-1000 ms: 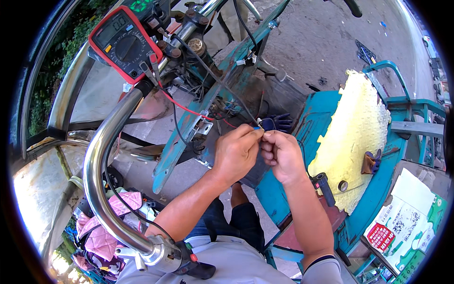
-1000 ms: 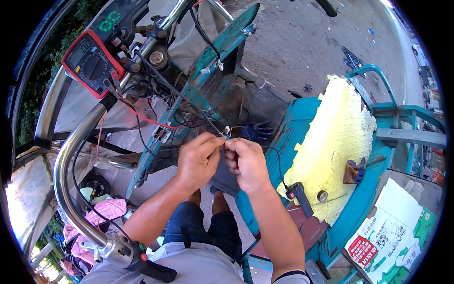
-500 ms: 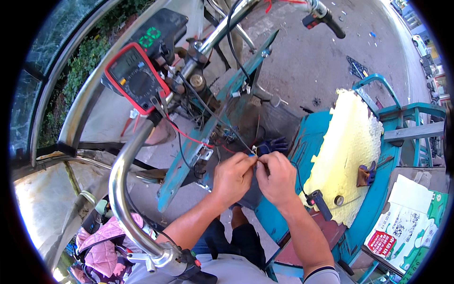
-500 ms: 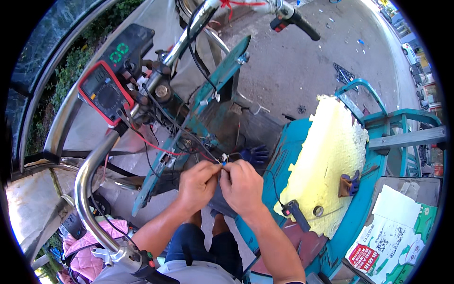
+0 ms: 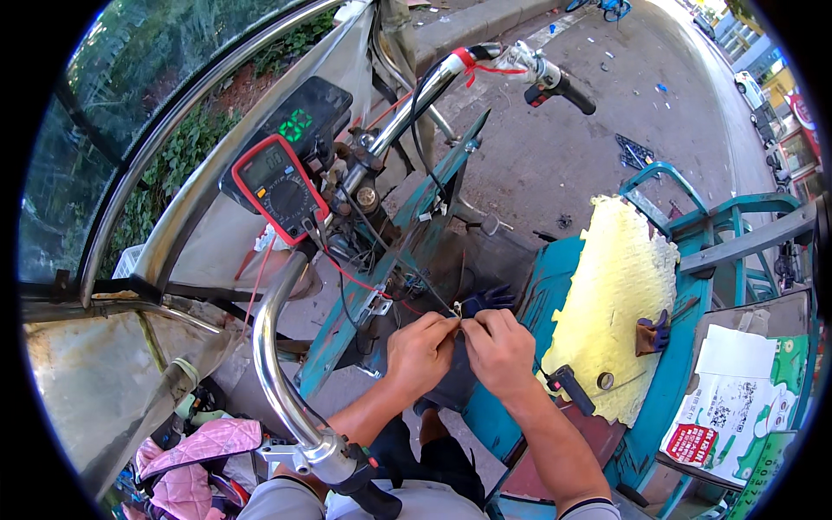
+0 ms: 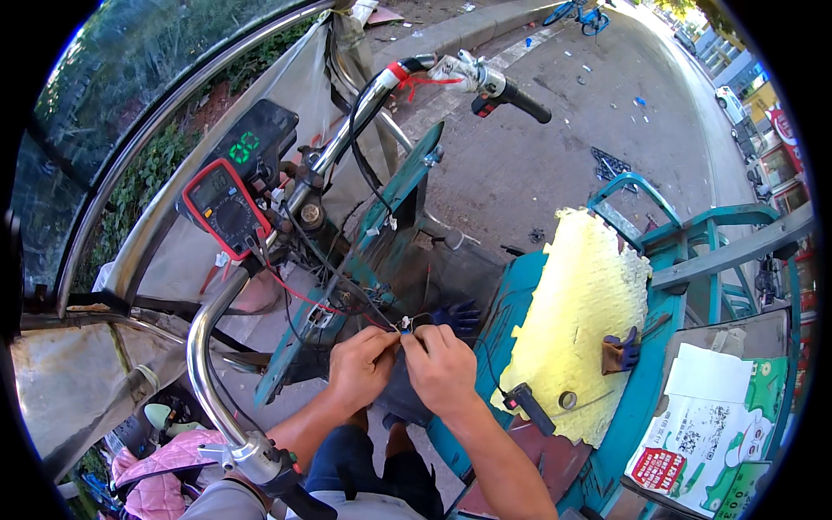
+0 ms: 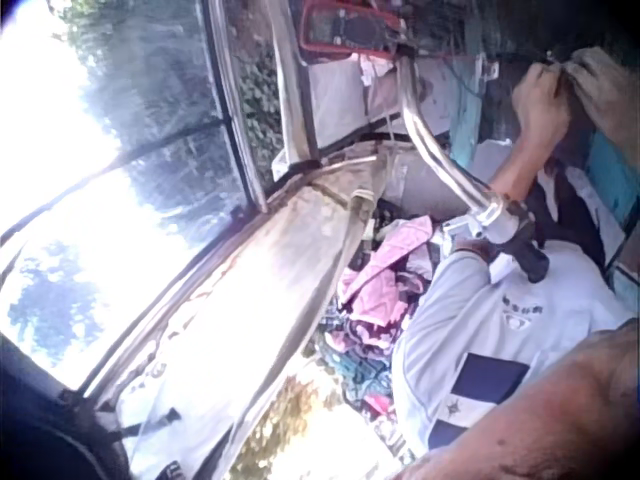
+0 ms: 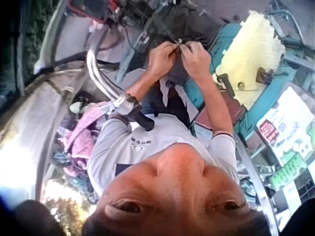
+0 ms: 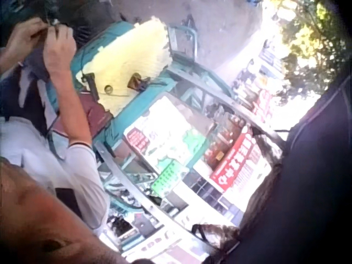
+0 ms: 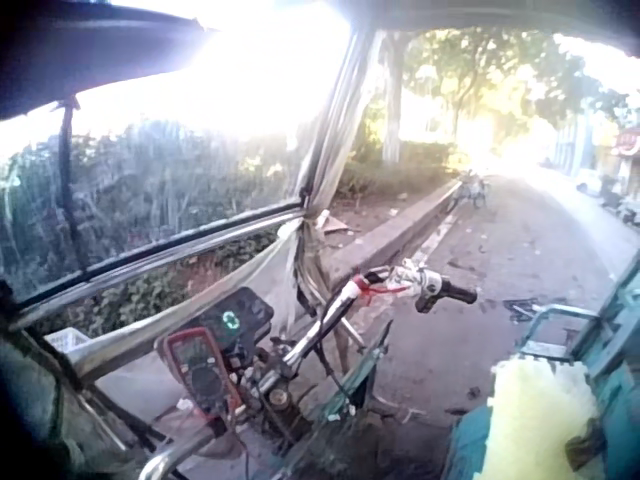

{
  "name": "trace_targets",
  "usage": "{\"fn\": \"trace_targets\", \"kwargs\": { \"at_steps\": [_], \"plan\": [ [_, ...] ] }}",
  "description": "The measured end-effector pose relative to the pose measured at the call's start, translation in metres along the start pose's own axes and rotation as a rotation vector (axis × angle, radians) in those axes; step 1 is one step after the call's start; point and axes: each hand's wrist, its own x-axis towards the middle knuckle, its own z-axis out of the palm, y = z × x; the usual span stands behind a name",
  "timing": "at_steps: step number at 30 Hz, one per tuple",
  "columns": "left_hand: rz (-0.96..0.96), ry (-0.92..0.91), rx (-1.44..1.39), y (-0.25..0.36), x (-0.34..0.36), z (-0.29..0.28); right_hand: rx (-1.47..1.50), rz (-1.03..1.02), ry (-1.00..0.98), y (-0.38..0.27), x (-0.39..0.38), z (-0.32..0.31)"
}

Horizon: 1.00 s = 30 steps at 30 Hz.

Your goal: The person uses pliers to strip the insulation from electrical wires and twists the exposed strands together. They wrap the connection with electrical tape and connect the wires to a multimeter to test the circuit on a teal three-wheeled vehicle.

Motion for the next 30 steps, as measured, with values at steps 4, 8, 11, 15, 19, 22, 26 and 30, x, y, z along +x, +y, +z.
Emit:
{"fn": "trace_targets", "kwargs": {
  "at_steps": [4, 8, 11, 15, 19, 22, 26, 30],
  "plan": [
    [-0.005, -0.002, -0.027, 0.003, -0.001, -0.002, -0.025, -0.04, -0.005, -0.001, 0.001, -0.004],
    [0.005, 0.019, -0.042, 0.001, -0.006, 0.0, 0.053, 0.109, 0.016, -0.014, 0.006, -0.003],
    [0.019, 0.017, -0.082, 0.004, -0.007, 0.002, 0.46, 0.649, -0.005, -0.018, -0.001, 0.011],
    [0.026, -0.023, -0.057, 0.006, -0.01, -0.001, 1.116, 1.138, -0.009, -0.008, -0.018, 0.022],
    [-0.029, -0.052, -0.038, 0.007, -0.007, -0.005, 0.436, 0.577, 0.094, -0.013, -0.018, -0.003],
    [-0.014, -0.03, -0.054, 0.005, -0.009, -0.003, 0.16, 0.226, 0.132, -0.014, -0.015, -0.01],
    [0.014, -0.014, -0.056, 0.004, -0.007, -0.003, 0.039, 0.0, 0.086, -0.008, -0.008, -0.007],
    [0.012, -0.034, -0.054, 0.006, -0.007, -0.005, 0.053, -0.027, 0.042, -0.005, -0.003, -0.006]
  ]
}}
